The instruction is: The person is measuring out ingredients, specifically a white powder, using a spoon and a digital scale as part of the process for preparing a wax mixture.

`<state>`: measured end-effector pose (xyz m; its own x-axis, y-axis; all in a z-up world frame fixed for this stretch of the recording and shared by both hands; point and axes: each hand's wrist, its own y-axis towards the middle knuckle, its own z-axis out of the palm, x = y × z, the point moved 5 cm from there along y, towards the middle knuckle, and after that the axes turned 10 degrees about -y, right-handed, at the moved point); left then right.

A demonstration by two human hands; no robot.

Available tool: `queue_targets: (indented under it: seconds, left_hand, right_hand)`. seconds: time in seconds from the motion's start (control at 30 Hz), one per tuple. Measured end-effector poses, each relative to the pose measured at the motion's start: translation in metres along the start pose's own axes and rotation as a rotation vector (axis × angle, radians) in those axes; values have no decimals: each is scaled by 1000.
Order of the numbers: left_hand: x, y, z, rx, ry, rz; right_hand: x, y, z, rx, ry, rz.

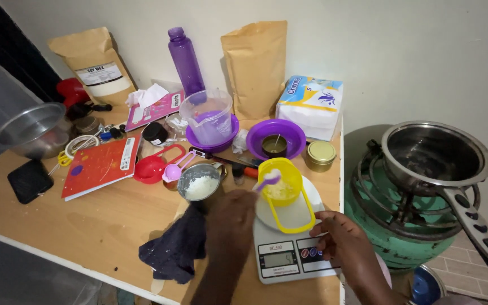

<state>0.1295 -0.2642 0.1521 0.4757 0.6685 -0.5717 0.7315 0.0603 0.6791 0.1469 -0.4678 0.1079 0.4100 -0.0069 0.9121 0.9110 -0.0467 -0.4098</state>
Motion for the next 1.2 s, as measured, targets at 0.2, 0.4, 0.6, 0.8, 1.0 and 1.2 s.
queue_targets:
  seconds: [0.2,0.4,0.6,0.8,1.0,1.2]
  left_hand:
    - [2,2,-66,-347,65,-160]
    - [31,-13,-97,-557,-83,-286]
    - [45,-19,-105,-566,38,-212]
    - [59,-23,-101,-579,51,-224]
    - [54,-14,-105,-552,45,-441]
    - [69,-11,-98,-429,-67,-943]
  right_hand:
    - [5,-7,1,-31,0,54]
    - [2,-1,2,-31,-4,24]
    - [3,-12,-1,-242,-93,-275]
    - [23,-45,24,-368,44,-799]
    - [15,-55,86,-46,-79,-912]
    - [0,-57,133,142,-270,-960]
